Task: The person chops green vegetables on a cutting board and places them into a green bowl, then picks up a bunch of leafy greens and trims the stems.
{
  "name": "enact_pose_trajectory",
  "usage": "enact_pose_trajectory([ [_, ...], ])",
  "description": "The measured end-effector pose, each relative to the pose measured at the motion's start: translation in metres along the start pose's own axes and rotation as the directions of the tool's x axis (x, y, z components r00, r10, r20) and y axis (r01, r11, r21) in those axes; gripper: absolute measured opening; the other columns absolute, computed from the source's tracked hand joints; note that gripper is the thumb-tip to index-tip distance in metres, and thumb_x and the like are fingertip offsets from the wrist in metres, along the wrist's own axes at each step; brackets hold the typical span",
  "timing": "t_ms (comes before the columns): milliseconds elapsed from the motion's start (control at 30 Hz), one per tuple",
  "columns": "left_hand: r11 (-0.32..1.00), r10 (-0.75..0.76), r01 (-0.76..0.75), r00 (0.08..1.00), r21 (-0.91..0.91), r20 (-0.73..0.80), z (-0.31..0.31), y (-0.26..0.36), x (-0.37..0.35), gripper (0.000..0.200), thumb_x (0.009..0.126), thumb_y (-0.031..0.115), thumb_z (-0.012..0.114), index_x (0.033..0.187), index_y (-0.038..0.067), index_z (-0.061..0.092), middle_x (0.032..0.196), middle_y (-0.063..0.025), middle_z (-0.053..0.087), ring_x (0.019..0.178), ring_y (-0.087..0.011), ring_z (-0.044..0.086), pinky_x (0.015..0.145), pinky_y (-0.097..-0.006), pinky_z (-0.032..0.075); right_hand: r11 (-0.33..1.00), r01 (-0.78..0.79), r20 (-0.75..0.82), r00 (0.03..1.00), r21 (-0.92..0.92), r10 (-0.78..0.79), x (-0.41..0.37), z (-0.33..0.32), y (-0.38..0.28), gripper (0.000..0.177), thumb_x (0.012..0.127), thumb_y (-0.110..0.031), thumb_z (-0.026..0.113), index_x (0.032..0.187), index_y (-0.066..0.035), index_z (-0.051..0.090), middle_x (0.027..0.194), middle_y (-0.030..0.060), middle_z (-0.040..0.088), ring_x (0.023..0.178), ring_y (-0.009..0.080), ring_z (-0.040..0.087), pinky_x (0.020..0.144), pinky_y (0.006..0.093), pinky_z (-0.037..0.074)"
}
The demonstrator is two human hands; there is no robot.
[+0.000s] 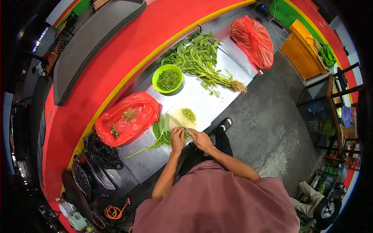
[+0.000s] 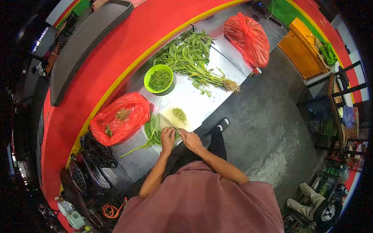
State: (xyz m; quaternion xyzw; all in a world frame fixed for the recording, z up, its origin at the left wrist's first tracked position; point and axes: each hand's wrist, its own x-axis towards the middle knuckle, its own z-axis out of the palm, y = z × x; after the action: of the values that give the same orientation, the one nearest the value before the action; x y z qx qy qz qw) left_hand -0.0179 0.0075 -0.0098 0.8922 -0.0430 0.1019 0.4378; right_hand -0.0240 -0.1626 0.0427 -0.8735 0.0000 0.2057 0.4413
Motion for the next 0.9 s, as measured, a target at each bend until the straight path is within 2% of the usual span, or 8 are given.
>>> enact_pose_trajectory([
  [167,1.000,0.018,-0.018,1.000,0.009,-0.009,0.004,-0.005,-0.001,0.010,0.089,0.002,0.069,0.097,-0.003,0.072,0.095,-0.0153,0.068,0.092,-0.0345,0.064,0.085,-0.0427,0.050,0.995,0.068,-0.049,0.996,-0.076,-0.072,0.006,0.013,0.009,0.042,0.108,-0.042,0.047,0.138,-0.017,0.063,0.084,0.0269,0.070,0.082,0.0476,0.069,0.075,0.0569,0.053],
  [267,0.999,0.031,-0.032,0.999,0.019,0.016,0.000,0.000,0.002,0.012,0.087,0.001,0.069,0.098,-0.003,0.072,0.096,-0.0158,0.068,0.093,-0.0353,0.064,0.086,-0.0431,0.050,0.991,0.096,-0.088,0.991,-0.096,-0.104,0.015,0.023,0.011,0.041,0.107,-0.042,0.048,0.136,-0.018,0.063,0.090,0.0265,0.071,0.086,0.0472,0.069,0.077,0.0564,0.054],
  [400,0.998,0.054,-0.054,0.999,0.040,0.001,0.001,0.002,0.000,0.015,0.086,-0.001,0.068,0.099,-0.004,0.072,0.097,-0.0162,0.068,0.094,-0.0360,0.063,0.087,-0.0434,0.050,0.993,0.085,-0.065,0.994,-0.083,-0.090,0.024,0.022,0.005,0.041,0.107,-0.042,0.047,0.137,-0.018,0.063,0.096,0.0265,0.072,0.091,0.0474,0.069,0.079,0.0549,0.054],
  [467,0.997,0.068,-0.068,0.998,0.040,-0.002,0.002,0.001,0.001,0.015,0.086,-0.002,0.067,0.100,-0.004,0.073,0.096,-0.0160,0.068,0.094,-0.0360,0.063,0.087,-0.0435,0.050,0.999,0.040,-0.028,0.999,-0.030,-0.041,0.019,0.015,0.003,0.044,0.108,-0.043,0.046,0.138,-0.015,0.061,0.093,0.0272,0.071,0.085,0.0478,0.069,0.077,0.0557,0.054],
  [667,0.999,0.035,-0.035,0.999,0.009,-0.040,0.006,0.000,0.002,0.014,0.087,-0.001,0.069,0.100,-0.003,0.073,0.096,-0.0152,0.068,0.093,-0.0352,0.064,0.085,-0.0434,0.050,0.999,0.026,-0.044,0.999,0.025,-0.025,0.003,0.006,0.004,0.040,0.109,-0.040,0.046,0.137,-0.018,0.063,0.090,0.0278,0.070,0.085,0.0480,0.069,0.075,0.0551,0.054],
  [733,1.000,0.017,-0.017,0.999,0.018,-0.031,0.007,-0.001,-0.001,0.014,0.087,-0.001,0.069,0.100,-0.002,0.074,0.096,-0.0151,0.069,0.093,-0.0349,0.064,0.085,-0.0432,0.050,0.998,-0.040,0.011,0.999,0.046,0.039,0.001,0.002,-0.001,0.040,0.109,-0.040,0.045,0.136,-0.018,0.063,0.088,0.0267,0.071,0.083,0.0483,0.069,0.074,0.0555,0.054],
  [767,0.999,0.025,-0.024,0.999,0.022,-0.036,0.007,-0.002,-0.001,0.014,0.087,0.000,0.069,0.100,-0.002,0.074,0.096,-0.0151,0.069,0.093,-0.0348,0.064,0.085,-0.0431,0.050,0.998,0.014,-0.034,0.999,0.054,-0.013,0.001,0.006,0.004,0.039,0.109,-0.040,0.046,0.137,-0.018,0.062,0.085,0.0260,0.070,0.081,0.0483,0.069,0.073,0.0558,0.054],
  [900,1.000,0.020,-0.019,0.999,0.021,-0.038,0.006,0.002,-0.002,0.014,0.087,0.000,0.070,0.100,-0.003,0.074,0.096,-0.0151,0.068,0.093,-0.0340,0.064,0.086,-0.0430,0.049,0.999,-0.015,-0.011,1.000,0.042,0.016,0.002,0.006,0.003,0.039,0.109,-0.040,0.046,0.138,-0.018,0.062,0.084,0.0258,0.070,0.081,0.0482,0.069,0.073,0.0557,0.054],
])
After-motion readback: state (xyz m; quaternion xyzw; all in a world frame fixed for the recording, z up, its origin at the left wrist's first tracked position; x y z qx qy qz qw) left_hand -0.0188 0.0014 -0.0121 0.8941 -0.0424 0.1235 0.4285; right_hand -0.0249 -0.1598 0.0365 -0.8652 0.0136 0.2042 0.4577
